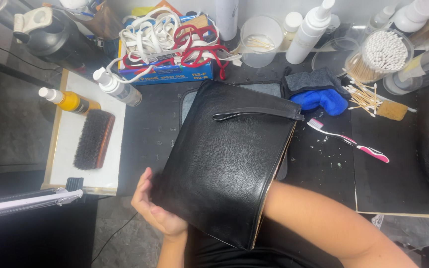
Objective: The person cleans the interior of a black leather clutch bag. They apply a white foaming cleaner inside the bag, scrub the lining with a toothbrush, and then wipe the interior with a blue cloth to remove the foam.
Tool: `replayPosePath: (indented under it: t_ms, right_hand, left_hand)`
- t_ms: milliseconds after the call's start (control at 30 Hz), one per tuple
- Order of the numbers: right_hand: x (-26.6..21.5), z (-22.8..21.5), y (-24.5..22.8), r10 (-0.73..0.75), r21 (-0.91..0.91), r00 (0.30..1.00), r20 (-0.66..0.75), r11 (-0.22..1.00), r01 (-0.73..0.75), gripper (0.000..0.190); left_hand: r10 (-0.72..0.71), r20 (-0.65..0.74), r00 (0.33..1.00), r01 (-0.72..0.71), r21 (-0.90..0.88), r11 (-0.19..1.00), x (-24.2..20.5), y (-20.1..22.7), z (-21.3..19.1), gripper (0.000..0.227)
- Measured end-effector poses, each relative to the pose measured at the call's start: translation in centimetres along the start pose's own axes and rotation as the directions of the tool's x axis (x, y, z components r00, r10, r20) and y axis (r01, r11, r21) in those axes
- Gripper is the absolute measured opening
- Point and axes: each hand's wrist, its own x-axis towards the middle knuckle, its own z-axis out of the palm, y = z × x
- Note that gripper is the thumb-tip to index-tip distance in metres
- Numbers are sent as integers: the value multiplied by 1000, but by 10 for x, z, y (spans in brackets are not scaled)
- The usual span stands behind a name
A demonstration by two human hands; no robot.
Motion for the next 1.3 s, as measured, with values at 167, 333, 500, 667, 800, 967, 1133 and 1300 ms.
replayPosePath:
  t_ms: [167, 333, 500, 667, 800, 967, 1133, 1300]
  right_hand:
    - [-10, -9, -7, -16, 272, 996, 85, 962, -8, 66]
    - [-36, -46, 10, -76, 457, 968, 240, 888, -44, 72]
    - [-86, -91, 44, -27, 744, 980, 199, 654, -133, 77]
    - [-88, -39, 50, 428, 914, 898, -104, 396, -83, 78]
    - [-61, -36, 41, 414, 935, 903, -118, 353, -40, 79]
    - [-25, -32, 20, 370, 955, 910, -189, 286, 82, 72]
    - [-11, -14, -13, 445, 818, 840, -309, 575, -4, 68]
    - [-15, -2, -44, 359, 847, 858, -366, 510, 148, 63]
  left_hand:
    - [-46, 18, 999, 45, 75, 996, 5, 2, -6, 52]
    - [-36, 103, 994, 17, 179, 984, 9, 7, -13, 43]
    - [-52, 190, 981, 2, 255, 967, 11, 11, -19, 40]
    - [-256, 186, 949, 210, 233, 949, 6, 12, -29, 42]
    - [-137, 139, 981, 122, 108, 987, -4, 20, -39, 37]
    - [-122, 116, 986, 105, 140, 985, 12, 15, -36, 36]
    - [-137, 225, 965, -26, 598, 801, 42, 40, -24, 36]
    - [41, 509, 860, -234, 320, 918, 35, 99, 6, 74]
